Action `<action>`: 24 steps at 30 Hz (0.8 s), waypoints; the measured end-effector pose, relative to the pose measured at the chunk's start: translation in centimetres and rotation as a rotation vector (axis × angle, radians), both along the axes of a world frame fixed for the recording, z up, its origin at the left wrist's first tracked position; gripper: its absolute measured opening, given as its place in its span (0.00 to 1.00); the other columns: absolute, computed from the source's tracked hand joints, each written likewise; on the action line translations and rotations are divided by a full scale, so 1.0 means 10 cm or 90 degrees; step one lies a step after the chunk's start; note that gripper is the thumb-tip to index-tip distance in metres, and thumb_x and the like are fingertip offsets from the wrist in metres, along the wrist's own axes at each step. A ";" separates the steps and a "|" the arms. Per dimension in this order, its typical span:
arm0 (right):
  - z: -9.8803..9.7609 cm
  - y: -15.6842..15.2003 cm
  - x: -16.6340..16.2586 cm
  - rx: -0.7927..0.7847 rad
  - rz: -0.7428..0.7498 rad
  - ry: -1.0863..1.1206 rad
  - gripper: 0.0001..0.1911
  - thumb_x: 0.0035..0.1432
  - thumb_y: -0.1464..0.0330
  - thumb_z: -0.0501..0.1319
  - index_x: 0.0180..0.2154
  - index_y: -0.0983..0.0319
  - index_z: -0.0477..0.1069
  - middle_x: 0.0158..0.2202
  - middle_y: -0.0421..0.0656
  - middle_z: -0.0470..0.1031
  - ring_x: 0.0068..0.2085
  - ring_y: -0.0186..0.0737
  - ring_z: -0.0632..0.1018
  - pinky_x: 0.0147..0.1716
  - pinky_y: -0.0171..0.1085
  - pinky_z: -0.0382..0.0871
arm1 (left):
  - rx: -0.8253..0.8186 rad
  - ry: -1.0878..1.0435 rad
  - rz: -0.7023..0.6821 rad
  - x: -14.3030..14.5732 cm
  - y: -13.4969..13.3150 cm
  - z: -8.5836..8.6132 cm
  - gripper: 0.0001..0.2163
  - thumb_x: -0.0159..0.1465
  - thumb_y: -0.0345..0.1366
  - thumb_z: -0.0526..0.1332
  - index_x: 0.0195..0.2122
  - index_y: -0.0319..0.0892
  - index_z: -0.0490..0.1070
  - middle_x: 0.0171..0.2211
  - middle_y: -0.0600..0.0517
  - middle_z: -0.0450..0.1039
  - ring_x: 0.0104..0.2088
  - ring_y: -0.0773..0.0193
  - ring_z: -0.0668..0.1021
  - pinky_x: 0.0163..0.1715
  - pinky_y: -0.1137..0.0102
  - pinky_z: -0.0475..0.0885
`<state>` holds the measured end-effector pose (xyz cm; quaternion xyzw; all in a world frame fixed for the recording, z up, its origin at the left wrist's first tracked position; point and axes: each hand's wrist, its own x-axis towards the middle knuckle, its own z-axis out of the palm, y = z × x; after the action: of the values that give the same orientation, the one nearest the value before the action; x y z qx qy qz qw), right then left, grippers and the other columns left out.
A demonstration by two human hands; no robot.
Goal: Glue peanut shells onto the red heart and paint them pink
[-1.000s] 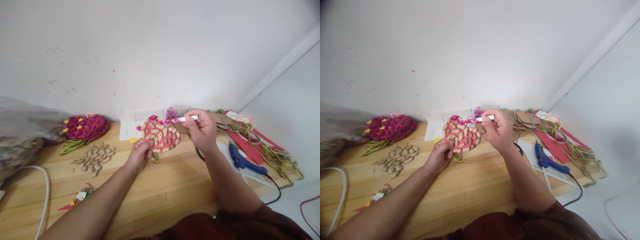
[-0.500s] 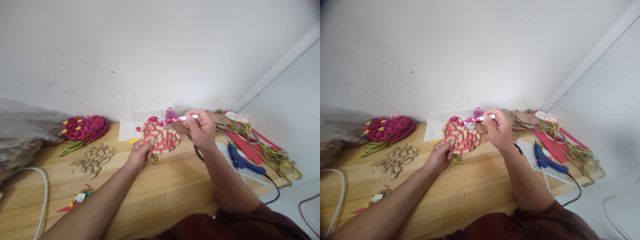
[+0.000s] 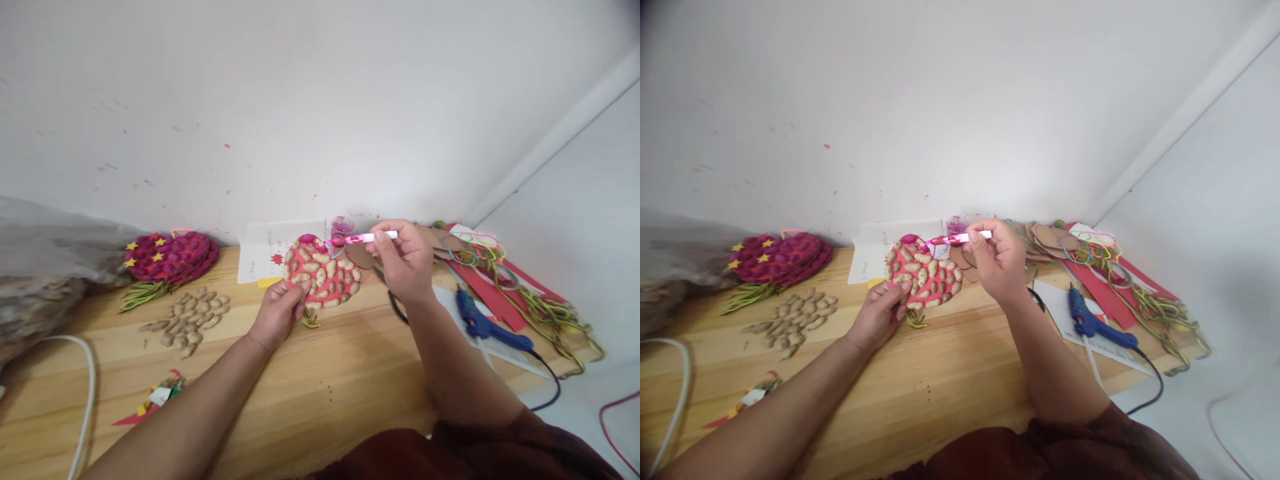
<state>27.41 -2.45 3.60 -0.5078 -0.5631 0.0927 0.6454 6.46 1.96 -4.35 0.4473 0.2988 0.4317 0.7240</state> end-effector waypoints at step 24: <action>-0.02 0.01 0.02 0.002 -0.008 -0.033 0.09 0.67 0.60 0.64 0.41 0.59 0.76 0.28 0.38 0.79 0.28 0.32 0.79 0.30 0.32 0.74 | -0.003 0.008 -0.003 -0.01 0.01 -0.03 0.25 0.52 0.50 0.76 0.15 0.42 0.63 0.11 0.59 0.57 0.14 0.75 0.55 0.17 0.73 0.46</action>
<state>27.64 -2.35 3.43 -0.5125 -0.5769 0.0748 0.6316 6.39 2.03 -4.62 0.4492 0.3028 0.4266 0.7243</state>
